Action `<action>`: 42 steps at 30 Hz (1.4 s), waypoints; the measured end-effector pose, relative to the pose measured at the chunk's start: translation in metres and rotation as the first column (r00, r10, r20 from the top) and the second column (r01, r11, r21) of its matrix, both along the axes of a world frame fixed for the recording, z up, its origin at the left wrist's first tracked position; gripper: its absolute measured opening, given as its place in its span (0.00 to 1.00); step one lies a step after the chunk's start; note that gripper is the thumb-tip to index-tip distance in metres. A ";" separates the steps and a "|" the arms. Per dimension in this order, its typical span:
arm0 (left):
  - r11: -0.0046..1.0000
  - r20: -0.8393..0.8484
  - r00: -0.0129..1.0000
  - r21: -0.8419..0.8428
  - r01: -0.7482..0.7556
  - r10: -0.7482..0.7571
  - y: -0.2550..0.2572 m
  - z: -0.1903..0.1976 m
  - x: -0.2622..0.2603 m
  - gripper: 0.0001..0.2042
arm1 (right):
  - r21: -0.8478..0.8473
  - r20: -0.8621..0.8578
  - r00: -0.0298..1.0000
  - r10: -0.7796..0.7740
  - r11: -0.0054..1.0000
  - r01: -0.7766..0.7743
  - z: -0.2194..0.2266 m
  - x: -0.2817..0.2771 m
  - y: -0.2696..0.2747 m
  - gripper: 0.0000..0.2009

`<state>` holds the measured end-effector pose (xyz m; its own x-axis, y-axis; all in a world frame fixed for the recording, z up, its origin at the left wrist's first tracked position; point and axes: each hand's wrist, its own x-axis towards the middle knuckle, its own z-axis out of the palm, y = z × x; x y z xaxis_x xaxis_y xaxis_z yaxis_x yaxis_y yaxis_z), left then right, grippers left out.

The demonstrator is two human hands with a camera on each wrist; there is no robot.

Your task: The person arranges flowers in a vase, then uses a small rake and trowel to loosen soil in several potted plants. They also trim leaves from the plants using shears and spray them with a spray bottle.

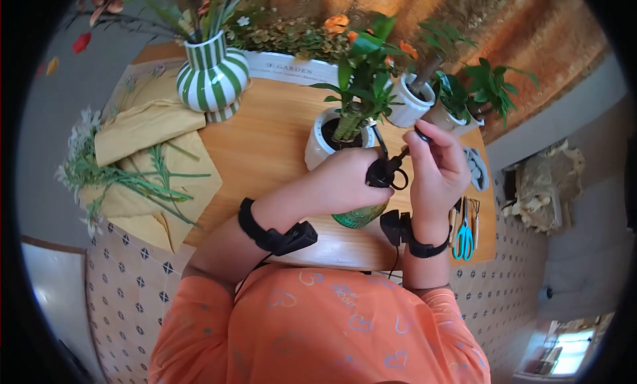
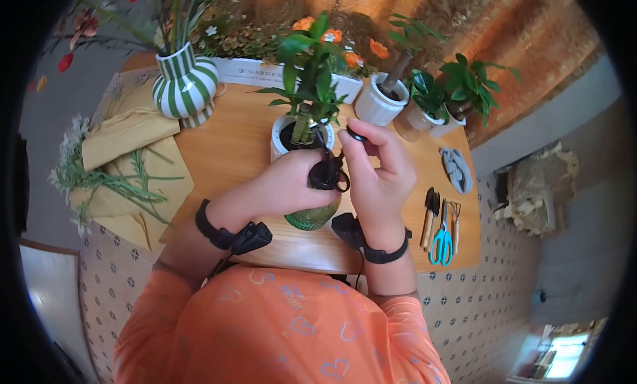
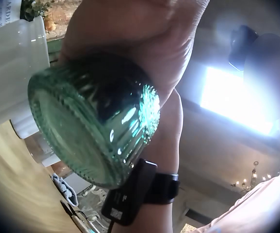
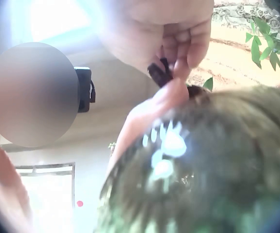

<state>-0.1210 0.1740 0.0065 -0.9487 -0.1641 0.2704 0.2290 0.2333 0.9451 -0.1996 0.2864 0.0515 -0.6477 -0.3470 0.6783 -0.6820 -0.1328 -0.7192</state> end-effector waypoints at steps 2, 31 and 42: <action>0.998 0.068 0.997 -0.053 0.040 -0.037 -0.008 0.008 0.000 0.13 | 0.140 -0.138 0.988 0.066 0.989 -0.047 -0.004 0.005 -0.002 0.07; 0.988 0.147 0.987 -0.124 0.087 -0.069 -0.023 0.012 -0.013 0.17 | 0.061 0.179 0.963 0.202 0.974 -0.216 0.013 -0.008 -0.007 0.07; 0.985 0.152 0.988 -0.174 0.012 0.015 -0.036 0.023 0.008 0.16 | -0.055 0.176 0.934 0.312 0.950 -0.307 0.016 -0.004 -0.020 0.08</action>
<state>-0.1125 0.1383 0.0292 -0.9807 -0.1284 0.1472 0.0850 0.3977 0.9136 -0.2040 0.2663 0.0676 -0.6229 -0.5337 0.5720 -0.4635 -0.3372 -0.8194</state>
